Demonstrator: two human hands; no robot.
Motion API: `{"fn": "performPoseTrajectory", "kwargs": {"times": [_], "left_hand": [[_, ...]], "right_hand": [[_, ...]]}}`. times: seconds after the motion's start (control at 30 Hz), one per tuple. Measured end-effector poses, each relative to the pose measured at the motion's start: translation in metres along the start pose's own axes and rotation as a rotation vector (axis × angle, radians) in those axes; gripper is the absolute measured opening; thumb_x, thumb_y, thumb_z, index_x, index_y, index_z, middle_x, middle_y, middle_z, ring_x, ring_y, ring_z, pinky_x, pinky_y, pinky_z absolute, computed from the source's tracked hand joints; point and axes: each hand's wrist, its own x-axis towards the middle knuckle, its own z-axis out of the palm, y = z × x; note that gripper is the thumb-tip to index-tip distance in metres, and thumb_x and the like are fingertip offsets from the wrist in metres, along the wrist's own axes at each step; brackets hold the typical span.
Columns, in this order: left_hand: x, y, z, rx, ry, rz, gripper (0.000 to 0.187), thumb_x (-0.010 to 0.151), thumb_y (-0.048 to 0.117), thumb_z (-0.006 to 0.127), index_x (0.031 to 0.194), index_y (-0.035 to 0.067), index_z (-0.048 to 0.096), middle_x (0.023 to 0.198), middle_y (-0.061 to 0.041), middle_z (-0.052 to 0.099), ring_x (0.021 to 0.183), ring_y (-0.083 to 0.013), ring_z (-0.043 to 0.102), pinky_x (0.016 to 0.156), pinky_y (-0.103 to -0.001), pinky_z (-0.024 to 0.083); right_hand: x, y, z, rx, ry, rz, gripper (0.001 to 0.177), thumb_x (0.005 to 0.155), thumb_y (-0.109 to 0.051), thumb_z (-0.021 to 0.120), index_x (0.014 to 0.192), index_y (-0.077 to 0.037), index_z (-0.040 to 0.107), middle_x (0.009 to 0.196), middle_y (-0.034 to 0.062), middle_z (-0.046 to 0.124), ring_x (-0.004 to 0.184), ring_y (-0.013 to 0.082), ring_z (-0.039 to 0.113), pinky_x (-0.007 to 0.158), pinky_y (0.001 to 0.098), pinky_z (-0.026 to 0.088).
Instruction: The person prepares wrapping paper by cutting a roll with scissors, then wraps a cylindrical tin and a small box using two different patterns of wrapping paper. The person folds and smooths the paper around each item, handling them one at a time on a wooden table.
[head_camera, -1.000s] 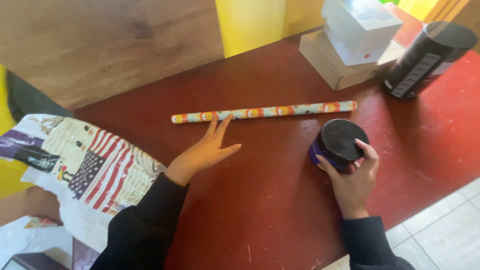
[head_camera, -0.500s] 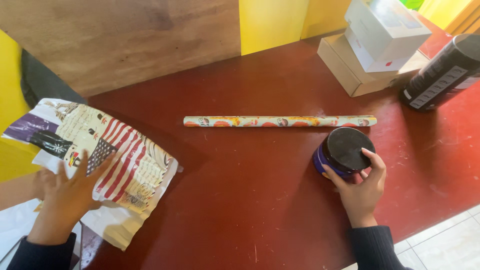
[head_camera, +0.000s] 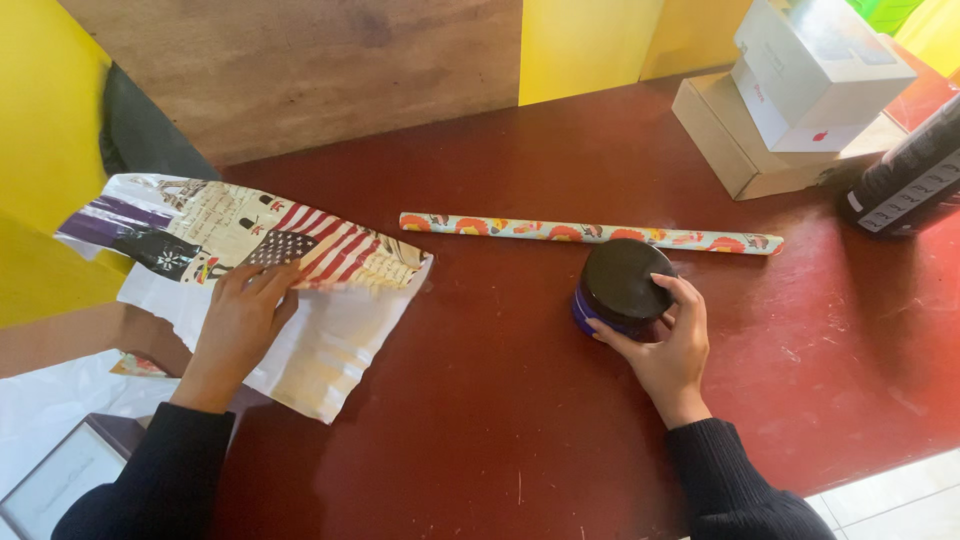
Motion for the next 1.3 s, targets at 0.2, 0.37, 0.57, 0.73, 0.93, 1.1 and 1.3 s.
{"fn": "performPoseTrajectory", "kwargs": {"times": [0.2,0.37,0.57,0.73,0.93,1.1,1.3], "left_hand": [[0.039,0.034,-0.053,0.108,0.224,0.051,0.009,0.104,0.012,0.067,0.109,0.004,0.066,0.104,-0.011,0.066,0.101,-0.0326,0.062,0.097,-0.047,0.048],[0.065,0.085,-0.089,0.231,0.264,0.193,0.01,0.104,0.018,0.066,0.099,0.009,0.065,0.083,-0.007,0.059,0.074,-0.0276,0.061,0.069,-0.042,0.049],[0.095,0.159,-0.061,0.253,0.17,0.312,0.021,0.106,0.029,0.064,0.09,0.015,0.063,0.067,-0.002,0.058,0.057,-0.0232,0.06,0.051,-0.038,0.045],[0.107,0.22,-0.03,0.122,0.108,0.138,0.016,0.108,0.03,0.064,0.116,0.019,0.071,0.076,-0.007,0.065,0.068,-0.025,0.065,0.056,-0.036,0.05],[0.059,0.229,-0.018,0.608,0.487,0.336,0.036,0.095,0.017,0.069,0.129,0.025,0.059,0.125,-0.007,0.056,0.114,-0.0235,0.049,0.105,-0.047,0.05],[-0.031,0.191,-0.019,0.833,-0.054,0.667,0.028,0.099,0.019,0.065,0.126,0.012,0.063,0.121,-0.008,0.057,0.107,-0.0287,0.054,0.099,-0.042,0.047],[-0.108,0.145,-0.025,0.437,-0.069,-0.056,0.058,0.104,0.042,0.057,0.16,0.032,0.047,0.166,-0.015,0.043,0.148,-0.045,0.04,0.124,-0.052,0.033]], "right_hand": [[-0.005,-0.007,-0.008,-0.085,0.07,-0.078,0.086,0.064,-0.012,0.1,0.135,-0.005,0.051,0.138,0.0138,0.056,0.12,0.0265,0.065,0.095,0.0385,0.061],[-0.013,-0.02,-0.017,0.13,0.115,-0.087,0.087,0.072,-0.011,0.098,0.142,-0.006,0.045,0.142,0.011,0.052,0.127,0.0222,0.061,0.101,0.0374,0.061],[-0.032,-0.051,-0.06,0.326,0.155,-0.081,0.091,0.085,-0.007,0.095,0.15,-0.011,0.033,0.149,0.0064,0.04,0.132,0.0188,0.051,0.114,0.0359,0.057],[-0.049,-0.077,-0.105,0.295,0.167,-0.155,0.094,0.087,-0.009,0.095,0.153,-0.016,0.028,0.144,0.0016,0.033,0.134,0.0165,0.046,0.116,0.0323,0.05],[-0.062,-0.092,-0.082,0.358,-0.224,-0.041,0.103,0.066,-0.021,0.098,0.148,-0.008,0.038,0.146,0.0124,0.048,0.132,0.0243,0.057,0.1,0.0371,0.06],[-0.068,-0.078,-0.059,0.16,-0.324,-0.188,0.103,0.063,-0.021,0.099,0.147,-0.006,0.042,0.142,0.018,0.048,0.131,0.0363,0.054,0.108,0.0457,0.051],[-0.064,-0.065,-0.06,0.155,-0.483,-0.106,0.101,0.063,-0.026,0.098,0.147,-0.011,0.046,0.136,0.0167,0.05,0.126,0.0332,0.059,0.104,0.0417,0.054]]}}
